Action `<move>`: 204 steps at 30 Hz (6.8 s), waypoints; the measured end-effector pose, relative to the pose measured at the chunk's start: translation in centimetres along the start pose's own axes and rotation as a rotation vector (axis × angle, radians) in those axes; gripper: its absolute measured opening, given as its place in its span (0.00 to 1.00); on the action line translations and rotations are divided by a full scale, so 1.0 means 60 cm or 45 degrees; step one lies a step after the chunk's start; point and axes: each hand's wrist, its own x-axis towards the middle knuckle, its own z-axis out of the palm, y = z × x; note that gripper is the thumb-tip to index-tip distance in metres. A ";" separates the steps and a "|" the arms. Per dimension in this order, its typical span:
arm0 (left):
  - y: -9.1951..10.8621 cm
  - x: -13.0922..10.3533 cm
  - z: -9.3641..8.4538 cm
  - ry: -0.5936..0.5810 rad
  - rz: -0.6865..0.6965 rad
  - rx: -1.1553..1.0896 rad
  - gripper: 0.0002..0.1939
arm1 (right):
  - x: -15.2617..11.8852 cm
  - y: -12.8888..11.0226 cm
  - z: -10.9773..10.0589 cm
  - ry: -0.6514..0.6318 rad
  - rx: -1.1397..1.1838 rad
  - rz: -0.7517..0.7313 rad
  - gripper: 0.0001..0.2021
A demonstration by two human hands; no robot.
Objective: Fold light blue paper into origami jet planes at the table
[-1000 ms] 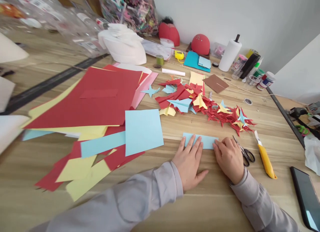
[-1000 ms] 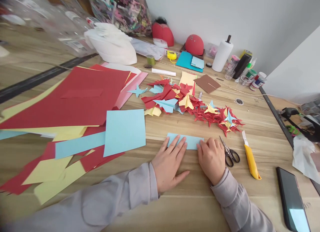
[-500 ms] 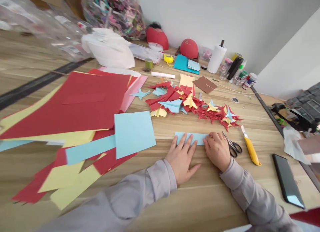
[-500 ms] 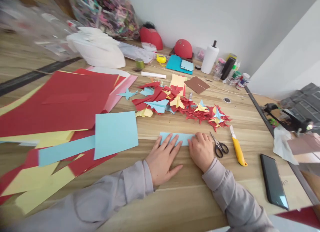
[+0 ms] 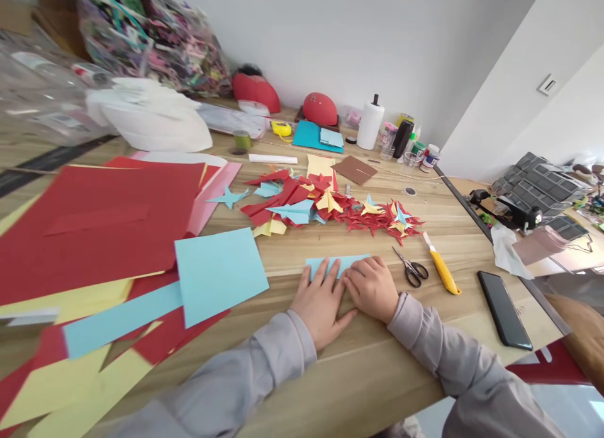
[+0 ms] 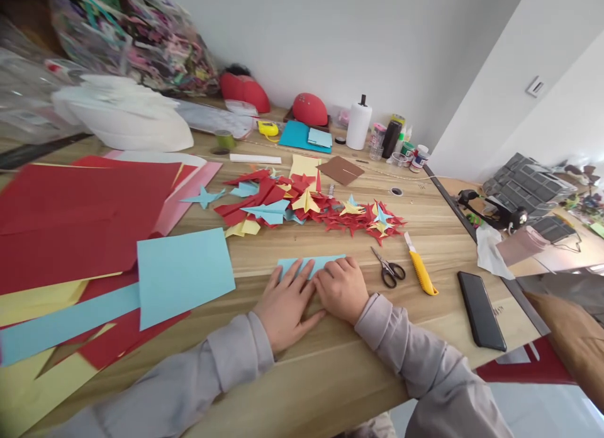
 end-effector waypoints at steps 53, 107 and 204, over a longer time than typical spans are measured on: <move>-0.121 -0.024 -0.032 0.048 0.346 0.124 0.27 | -0.019 0.031 0.009 0.097 0.155 -0.144 0.11; -0.154 0.037 -0.057 0.925 0.422 0.340 0.09 | 0.027 0.045 0.022 0.299 0.046 -0.200 0.07; -0.078 0.050 -0.041 0.175 -0.665 -2.016 0.17 | 0.055 -0.002 0.045 0.034 1.981 0.928 0.12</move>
